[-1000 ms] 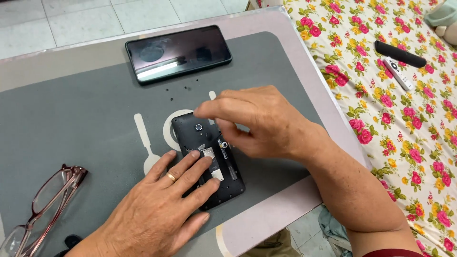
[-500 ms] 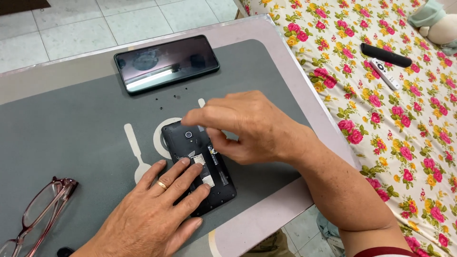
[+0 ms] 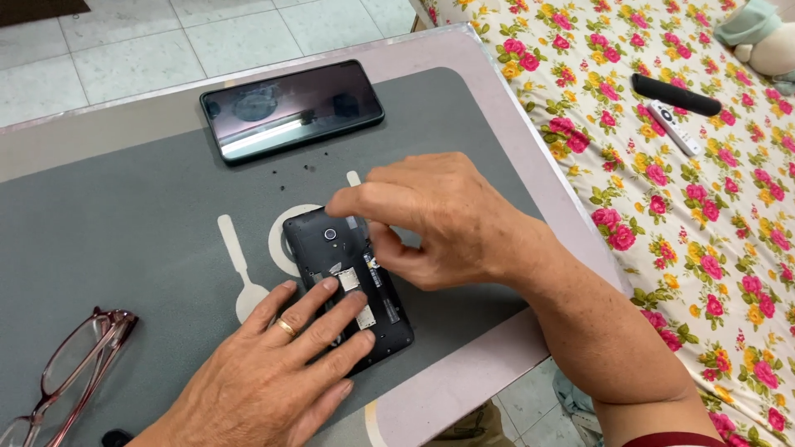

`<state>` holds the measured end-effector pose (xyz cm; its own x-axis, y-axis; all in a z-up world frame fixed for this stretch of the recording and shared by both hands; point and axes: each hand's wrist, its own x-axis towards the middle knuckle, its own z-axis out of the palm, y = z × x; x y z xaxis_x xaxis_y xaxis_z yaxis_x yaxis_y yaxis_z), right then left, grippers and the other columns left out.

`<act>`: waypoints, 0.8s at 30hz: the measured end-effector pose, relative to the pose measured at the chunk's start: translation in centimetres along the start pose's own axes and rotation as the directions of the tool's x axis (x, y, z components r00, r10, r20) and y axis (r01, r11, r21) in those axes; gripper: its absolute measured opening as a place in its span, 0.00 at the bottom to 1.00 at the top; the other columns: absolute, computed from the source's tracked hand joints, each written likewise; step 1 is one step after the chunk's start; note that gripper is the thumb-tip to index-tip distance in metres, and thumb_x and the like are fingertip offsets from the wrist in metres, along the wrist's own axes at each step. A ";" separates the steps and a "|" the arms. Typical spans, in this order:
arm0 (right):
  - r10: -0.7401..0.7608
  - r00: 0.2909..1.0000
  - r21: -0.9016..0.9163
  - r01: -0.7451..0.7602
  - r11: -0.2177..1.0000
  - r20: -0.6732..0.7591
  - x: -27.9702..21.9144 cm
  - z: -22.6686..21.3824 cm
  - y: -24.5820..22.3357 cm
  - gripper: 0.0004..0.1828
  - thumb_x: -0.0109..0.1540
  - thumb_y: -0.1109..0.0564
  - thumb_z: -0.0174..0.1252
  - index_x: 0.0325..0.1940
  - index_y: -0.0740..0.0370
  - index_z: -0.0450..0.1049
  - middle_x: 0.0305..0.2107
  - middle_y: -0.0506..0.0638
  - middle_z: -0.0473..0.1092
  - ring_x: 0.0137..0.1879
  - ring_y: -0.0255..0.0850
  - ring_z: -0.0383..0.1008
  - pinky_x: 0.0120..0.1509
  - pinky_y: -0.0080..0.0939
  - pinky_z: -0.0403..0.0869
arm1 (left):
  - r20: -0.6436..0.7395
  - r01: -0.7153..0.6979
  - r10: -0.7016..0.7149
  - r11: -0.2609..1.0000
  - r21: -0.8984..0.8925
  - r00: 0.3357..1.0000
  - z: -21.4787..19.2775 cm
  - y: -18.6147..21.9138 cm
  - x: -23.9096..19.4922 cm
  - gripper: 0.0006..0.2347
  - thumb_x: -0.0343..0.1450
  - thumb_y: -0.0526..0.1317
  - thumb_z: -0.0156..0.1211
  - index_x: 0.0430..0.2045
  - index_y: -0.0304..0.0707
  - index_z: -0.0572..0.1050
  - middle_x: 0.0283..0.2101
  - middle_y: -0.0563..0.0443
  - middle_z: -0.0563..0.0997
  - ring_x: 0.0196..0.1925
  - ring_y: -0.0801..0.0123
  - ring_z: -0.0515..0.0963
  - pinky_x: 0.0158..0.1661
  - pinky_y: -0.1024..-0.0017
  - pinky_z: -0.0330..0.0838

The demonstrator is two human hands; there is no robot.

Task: The person uses a small screwdriver to remove screws from the back of a disassembled mobile phone placed on a grey mat. The person carefully unscrews multiple screws and places them on the mat while holding the phone steady with the other hand.

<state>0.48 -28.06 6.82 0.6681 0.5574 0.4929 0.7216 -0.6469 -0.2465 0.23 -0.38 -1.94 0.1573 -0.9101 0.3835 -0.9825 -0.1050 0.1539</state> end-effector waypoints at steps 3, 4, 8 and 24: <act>0.004 0.999 -0.051 -0.006 0.999 -0.035 -0.2 0.3 0.4 0.11 0.68 0.66 0.64 0.53 0.58 0.74 0.31 0.45 0.75 0.28 0.46 0.68 0.45 0.47 0.75 | -0.016 0.021 -0.022 0.998 -0.053 1.000 -0.9 0.3 0.3 0.19 0.73 0.51 0.67 0.57 0.52 0.76 0.70 0.50 0.75 0.72 0.41 0.72 0.62 0.39 0.66; -0.003 0.999 -0.044 0.002 0.999 -0.036 -0.3 0.4 0.6 0.11 0.68 0.66 0.64 0.53 0.58 0.74 0.31 0.45 0.75 0.28 0.46 0.68 0.45 0.47 0.75 | -0.013 0.031 -0.031 0.998 -0.049 0.999 -1.0 0.4 0.4 0.19 0.73 0.51 0.67 0.57 0.52 0.76 0.70 0.50 0.75 0.72 0.41 0.72 0.62 0.39 0.66; 0.002 0.996 -0.126 -0.013 0.992 -0.088 -0.5 0.5 0.7 0.10 0.65 0.70 0.60 0.47 0.60 0.77 0.19 0.46 0.64 0.23 0.46 0.63 0.43 0.45 0.79 | -0.031 0.055 -0.060 0.989 -0.137 0.998 -1.3 0.7 0.3 0.21 0.73 0.62 0.67 0.54 0.55 0.79 0.69 0.50 0.77 0.74 0.38 0.70 0.63 0.31 0.62; 0.018 0.996 -0.191 -0.002 0.982 0.085 -0.5 -0.3 -0.6 0.15 0.65 0.70 0.56 0.52 0.60 0.80 0.28 0.44 0.74 0.25 0.38 0.64 0.31 0.43 0.64 | -0.128 -0.018 0.007 0.997 -0.079 0.992 -1.7 0.4 0.2 0.20 0.75 0.58 0.66 0.49 0.43 0.78 0.60 0.45 0.82 0.62 0.38 0.81 0.55 0.42 0.75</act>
<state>-0.29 -28.09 6.96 0.6942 0.5876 0.4157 0.6725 -0.7353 -0.0837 0.08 0.09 -0.28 0.1617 -0.8519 0.4981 -0.9741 -0.0569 0.2188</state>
